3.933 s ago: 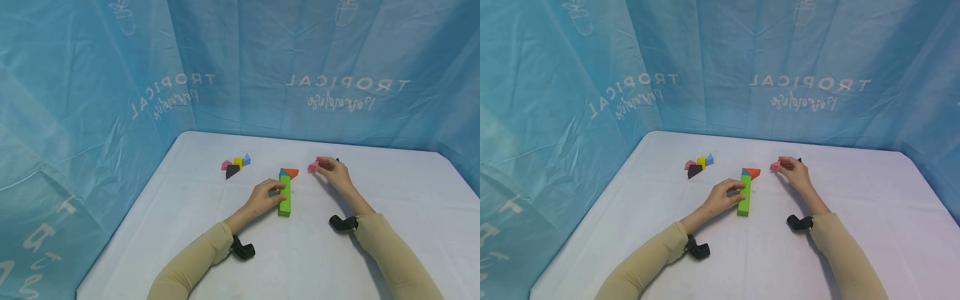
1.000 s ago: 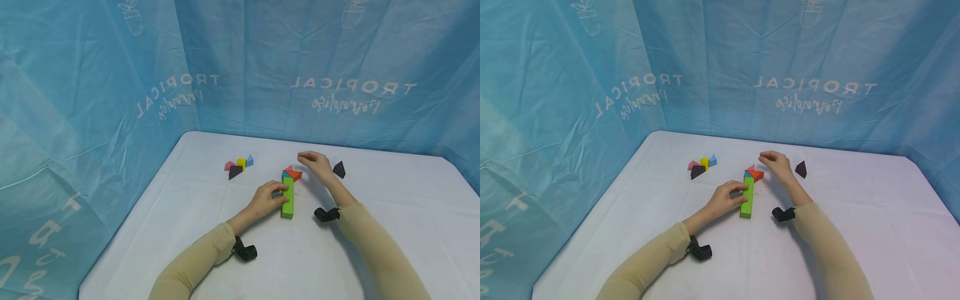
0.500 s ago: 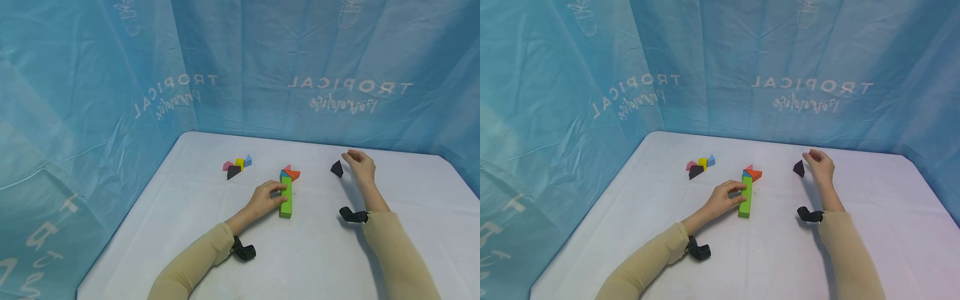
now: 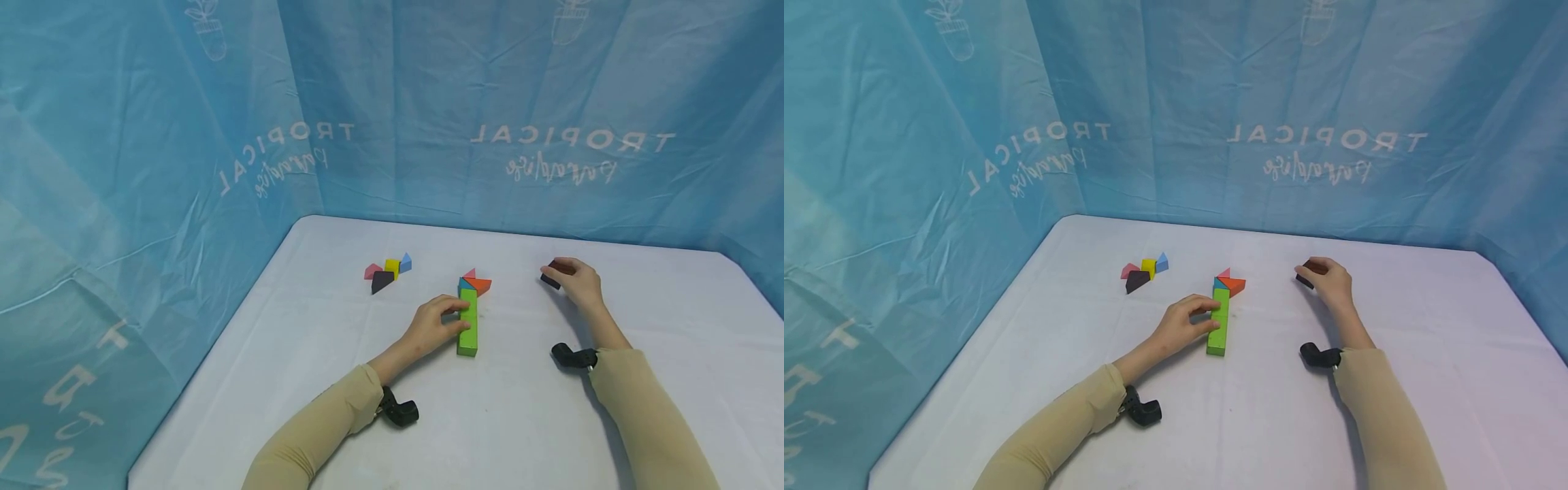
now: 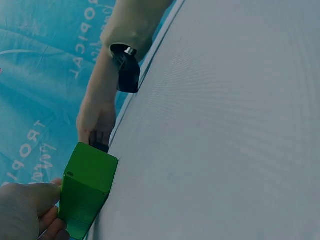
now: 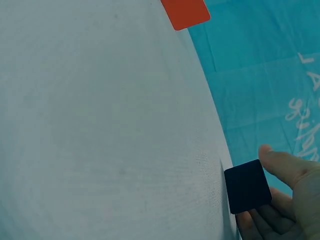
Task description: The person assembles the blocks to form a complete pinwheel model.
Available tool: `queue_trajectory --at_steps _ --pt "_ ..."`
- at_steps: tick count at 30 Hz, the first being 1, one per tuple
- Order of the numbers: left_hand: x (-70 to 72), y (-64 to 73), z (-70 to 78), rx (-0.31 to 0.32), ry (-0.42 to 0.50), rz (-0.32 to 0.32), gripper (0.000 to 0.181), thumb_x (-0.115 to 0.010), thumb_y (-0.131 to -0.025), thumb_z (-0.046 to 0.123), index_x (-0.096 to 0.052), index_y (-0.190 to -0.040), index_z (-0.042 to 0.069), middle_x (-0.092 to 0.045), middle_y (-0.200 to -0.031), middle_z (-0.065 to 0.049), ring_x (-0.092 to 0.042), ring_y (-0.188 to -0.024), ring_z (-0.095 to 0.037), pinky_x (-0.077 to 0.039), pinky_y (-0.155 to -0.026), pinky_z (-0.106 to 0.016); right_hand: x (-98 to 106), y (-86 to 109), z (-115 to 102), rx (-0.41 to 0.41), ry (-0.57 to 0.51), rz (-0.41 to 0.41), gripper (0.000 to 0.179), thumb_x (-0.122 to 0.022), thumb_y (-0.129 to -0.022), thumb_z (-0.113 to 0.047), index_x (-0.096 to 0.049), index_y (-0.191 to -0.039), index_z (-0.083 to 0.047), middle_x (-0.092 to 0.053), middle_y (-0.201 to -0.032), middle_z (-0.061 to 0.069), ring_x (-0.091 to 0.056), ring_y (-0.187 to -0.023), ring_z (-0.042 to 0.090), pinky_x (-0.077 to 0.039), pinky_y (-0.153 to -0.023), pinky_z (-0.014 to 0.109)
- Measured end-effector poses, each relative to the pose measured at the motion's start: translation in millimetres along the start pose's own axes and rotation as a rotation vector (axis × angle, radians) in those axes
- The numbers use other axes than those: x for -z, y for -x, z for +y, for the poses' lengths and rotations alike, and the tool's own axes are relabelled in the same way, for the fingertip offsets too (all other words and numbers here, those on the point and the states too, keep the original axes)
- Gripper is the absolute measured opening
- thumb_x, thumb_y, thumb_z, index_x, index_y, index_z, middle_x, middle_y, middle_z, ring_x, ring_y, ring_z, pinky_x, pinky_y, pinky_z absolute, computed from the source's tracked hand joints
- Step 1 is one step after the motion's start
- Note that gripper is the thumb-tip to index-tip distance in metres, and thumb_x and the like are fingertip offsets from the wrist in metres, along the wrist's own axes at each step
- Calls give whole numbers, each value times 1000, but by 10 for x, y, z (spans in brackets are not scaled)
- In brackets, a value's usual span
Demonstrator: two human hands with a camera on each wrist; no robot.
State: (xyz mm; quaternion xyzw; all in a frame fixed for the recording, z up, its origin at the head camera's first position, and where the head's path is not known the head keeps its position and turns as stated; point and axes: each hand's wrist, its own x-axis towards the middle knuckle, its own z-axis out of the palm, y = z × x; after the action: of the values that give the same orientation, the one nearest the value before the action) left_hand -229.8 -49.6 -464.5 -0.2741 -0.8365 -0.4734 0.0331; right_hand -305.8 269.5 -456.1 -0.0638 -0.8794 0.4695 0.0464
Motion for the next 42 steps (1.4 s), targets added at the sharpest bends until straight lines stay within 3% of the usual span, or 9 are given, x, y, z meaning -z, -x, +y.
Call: queue_trajectory --at_steps 13,22,29,37,42 --pt "2 7 8 -4 11 -3 35 -73 -84 16 -65 -117 6 -62 -114 -2 -57 -108 -12 -44 -93 -17 8 -23 -1 67 106 -11 49 -60 -93 -30 -53 -130 2 -50 -130 27 -43 -121 42 -38 -98 54" --pt "-3 4 7 6 4 -8 35 -73 -84 15 -64 -117 7 -62 -114 -1 -56 -108 -11 -43 -93 -16 29 -4 15 143 184 4 49 -62 -92 -29 -54 -128 2 -48 -130 29 -44 -118 45 -39 -94 57" --pt "1 15 11 0 19 0 35 -73 -84 15 -65 -117 6 -62 -114 -3 -57 -108 -13 -44 -93 -18 48 -5 6 174 196 -33 44 -59 -93 -22 -54 -130 2 -42 -134 30 -43 -116 46 -40 -92 57" --pt "3 18 6 5 8 -3 35 -73 -85 16 -64 -118 6 -62 -114 -3 -57 -108 -13 -44 -93 -18 44 -8 44 176 188 20 46 -63 -92 -26 -55 -126 4 -44 -124 29 -45 -113 46 -40 -92 56" --pt "7 26 7 0 3 -3 36 -73 -85 16 -64 -117 6 -62 -114 -3 -56 -109 -13 -44 -93 -18 52 -20 62 173 162 11 48 -63 -91 -24 -53 -128 4 -45 -126 29 -47 -114 45 -42 -93 54"
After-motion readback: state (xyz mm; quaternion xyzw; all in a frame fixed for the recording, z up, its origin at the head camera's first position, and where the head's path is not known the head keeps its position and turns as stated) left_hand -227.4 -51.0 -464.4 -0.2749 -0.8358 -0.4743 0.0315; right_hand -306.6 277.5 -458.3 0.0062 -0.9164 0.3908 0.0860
